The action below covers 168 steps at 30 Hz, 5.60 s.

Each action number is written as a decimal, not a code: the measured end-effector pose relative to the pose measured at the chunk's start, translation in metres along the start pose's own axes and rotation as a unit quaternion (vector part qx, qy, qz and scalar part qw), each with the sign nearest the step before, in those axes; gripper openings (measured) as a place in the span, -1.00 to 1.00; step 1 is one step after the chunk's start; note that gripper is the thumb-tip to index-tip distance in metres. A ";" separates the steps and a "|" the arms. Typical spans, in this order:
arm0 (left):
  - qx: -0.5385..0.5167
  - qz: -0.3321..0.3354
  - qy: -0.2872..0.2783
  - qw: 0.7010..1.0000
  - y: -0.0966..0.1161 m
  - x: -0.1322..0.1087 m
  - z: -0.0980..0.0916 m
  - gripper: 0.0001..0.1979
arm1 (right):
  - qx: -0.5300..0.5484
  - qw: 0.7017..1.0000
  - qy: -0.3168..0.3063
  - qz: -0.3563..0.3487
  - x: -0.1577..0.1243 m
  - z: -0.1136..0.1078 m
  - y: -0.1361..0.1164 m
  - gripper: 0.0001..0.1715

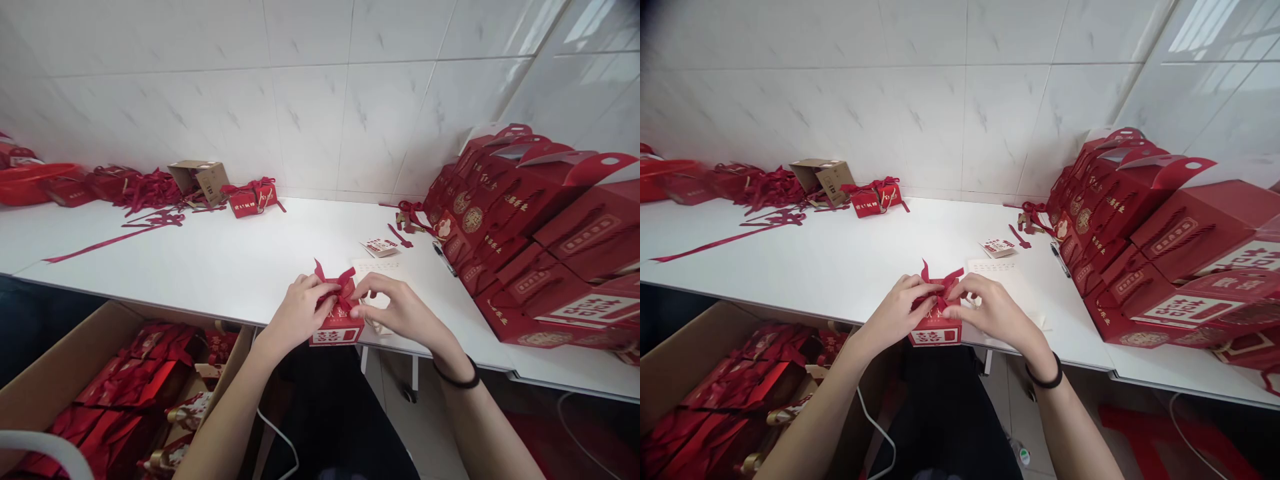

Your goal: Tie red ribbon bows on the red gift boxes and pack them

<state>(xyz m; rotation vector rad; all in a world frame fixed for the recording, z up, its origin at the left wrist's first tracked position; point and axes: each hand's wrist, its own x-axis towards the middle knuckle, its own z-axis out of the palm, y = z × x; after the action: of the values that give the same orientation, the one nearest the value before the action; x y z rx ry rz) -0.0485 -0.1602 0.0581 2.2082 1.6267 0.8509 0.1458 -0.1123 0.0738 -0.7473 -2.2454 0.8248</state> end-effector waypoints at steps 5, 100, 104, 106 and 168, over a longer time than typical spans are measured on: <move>0.018 -0.003 0.016 1.000 0.002 -0.001 0.001 -0.73 | -0.042 0.999 0.020 -0.006 -0.009 0.015 -0.003 -0.97; -0.425 -0.233 0.056 0.873 -0.016 -0.019 0.013 -0.65 | -0.004 0.990 0.135 0.030 -0.024 0.018 0.013 -0.87; -0.423 -0.226 0.056 0.876 -0.017 -0.019 0.014 -0.66 | -0.042 0.995 0.084 -0.016 -0.025 0.014 0.011 -0.86; -0.423 -0.224 0.061 0.876 -0.017 -0.019 0.014 -0.66 | -0.045 0.996 0.076 -0.001 -0.022 0.015 0.012 -0.78; -0.402 -0.214 0.068 0.888 -0.013 -0.018 0.012 -0.67 | 0.099 0.991 0.048 0.074 0.005 0.026 0.016 -0.48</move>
<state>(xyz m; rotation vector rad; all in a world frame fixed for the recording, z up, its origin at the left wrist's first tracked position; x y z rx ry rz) -0.0555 -0.1709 0.0363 1.1920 1.3664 1.2600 0.1289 -0.1079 0.0486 -0.8467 -2.0063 1.0436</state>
